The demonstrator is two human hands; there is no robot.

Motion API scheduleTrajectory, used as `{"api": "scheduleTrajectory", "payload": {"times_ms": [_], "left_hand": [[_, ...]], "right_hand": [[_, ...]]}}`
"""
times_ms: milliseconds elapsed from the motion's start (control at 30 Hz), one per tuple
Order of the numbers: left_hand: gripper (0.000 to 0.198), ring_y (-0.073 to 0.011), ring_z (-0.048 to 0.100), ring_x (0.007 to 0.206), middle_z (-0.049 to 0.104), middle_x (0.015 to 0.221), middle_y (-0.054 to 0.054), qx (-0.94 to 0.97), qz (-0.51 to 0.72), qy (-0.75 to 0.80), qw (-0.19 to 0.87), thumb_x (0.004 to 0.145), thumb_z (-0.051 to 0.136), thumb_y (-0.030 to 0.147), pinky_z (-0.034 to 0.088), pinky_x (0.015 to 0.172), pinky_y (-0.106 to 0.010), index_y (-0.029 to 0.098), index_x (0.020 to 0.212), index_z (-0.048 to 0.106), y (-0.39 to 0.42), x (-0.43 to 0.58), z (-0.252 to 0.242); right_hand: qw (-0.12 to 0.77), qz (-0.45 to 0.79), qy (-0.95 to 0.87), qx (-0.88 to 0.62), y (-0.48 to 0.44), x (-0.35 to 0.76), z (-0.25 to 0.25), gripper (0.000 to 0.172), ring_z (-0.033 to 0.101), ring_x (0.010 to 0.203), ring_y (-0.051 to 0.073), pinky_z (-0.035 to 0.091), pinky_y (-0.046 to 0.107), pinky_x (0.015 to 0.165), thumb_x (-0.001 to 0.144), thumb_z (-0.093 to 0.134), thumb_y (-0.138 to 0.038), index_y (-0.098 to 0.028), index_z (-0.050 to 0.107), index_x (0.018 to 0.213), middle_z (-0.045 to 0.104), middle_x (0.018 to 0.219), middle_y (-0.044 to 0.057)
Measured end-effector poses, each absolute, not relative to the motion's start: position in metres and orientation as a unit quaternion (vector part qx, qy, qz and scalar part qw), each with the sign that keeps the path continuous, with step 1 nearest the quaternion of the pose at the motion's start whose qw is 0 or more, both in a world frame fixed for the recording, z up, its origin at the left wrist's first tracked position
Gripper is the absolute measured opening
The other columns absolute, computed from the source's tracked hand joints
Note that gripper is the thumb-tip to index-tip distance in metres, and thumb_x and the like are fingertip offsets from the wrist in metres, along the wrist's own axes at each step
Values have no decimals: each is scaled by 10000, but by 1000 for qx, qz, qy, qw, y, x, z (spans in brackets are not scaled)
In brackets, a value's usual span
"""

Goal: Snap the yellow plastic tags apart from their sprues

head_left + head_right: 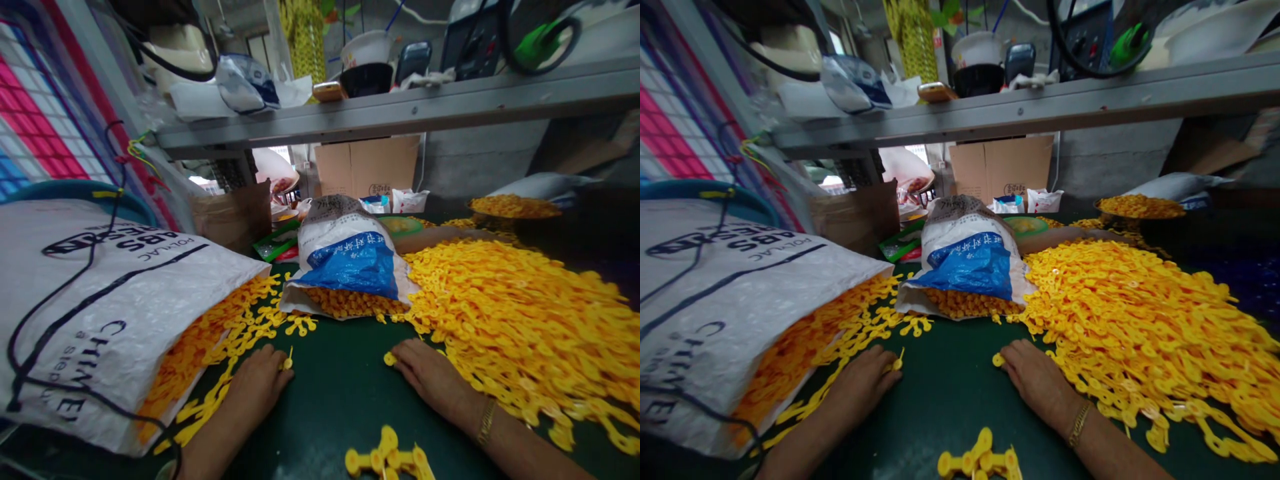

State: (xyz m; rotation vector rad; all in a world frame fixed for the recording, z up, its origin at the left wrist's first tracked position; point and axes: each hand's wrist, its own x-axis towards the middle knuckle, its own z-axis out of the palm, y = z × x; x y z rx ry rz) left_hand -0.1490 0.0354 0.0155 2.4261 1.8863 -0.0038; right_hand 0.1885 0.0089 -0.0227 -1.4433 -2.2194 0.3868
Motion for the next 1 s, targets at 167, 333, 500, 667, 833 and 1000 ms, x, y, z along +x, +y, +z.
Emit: {"api": "scheduleTrajectory", "payload": {"times_ms": [167,333,500,667,833,1000], "left_hand": [[181,-283,573,957,614,976,-128,776,15,630,-5,807,532,224,417,835,-379,157,918,658,44,-143,26],[334,-238,551,1042,622,1100,-97,818,171,537,113,869,491,320,391,901,-333,191,1163,583,39,-84,28],[238,-198,587,765,651,789,-12,735,284,451,419,765,617,340,415,684,-295,223,971,639,31,-10,5],[132,-114,515,519,564,609,39,610,301,453,577,705,598,258,376,497,-228,177,803,559,41,2,-18],[175,-75,452,449,536,600,48,569,299,460,613,716,593,322,335,426,-195,169,781,537,47,-13,-18],[220,-65,435,436,528,590,50,555,285,423,657,716,611,359,346,432,-194,158,792,562,44,-17,-12]], "right_hand": [[276,201,-770,-540,6,189,-19,254,593,967,254,457,400,876,944,440,-300,-195,641,1060,657,1039,100],[306,287,-736,-531,1,185,-9,291,656,878,195,518,303,785,964,408,-343,-244,641,1108,700,1008,37],[333,310,-724,-519,-3,177,-7,216,601,1025,219,458,328,919,921,494,-305,-230,656,1043,669,1064,49],[350,345,-690,-531,-3,180,-9,251,633,960,220,503,346,856,919,477,-290,-221,612,1119,681,1047,57],[363,356,-713,-483,-1,184,-7,323,548,1160,207,407,360,1020,909,448,-178,-275,643,1147,602,1251,36],[310,275,-800,-433,-2,184,-12,516,515,1201,212,401,377,1014,824,475,-34,-344,618,1211,550,1303,49]]}}
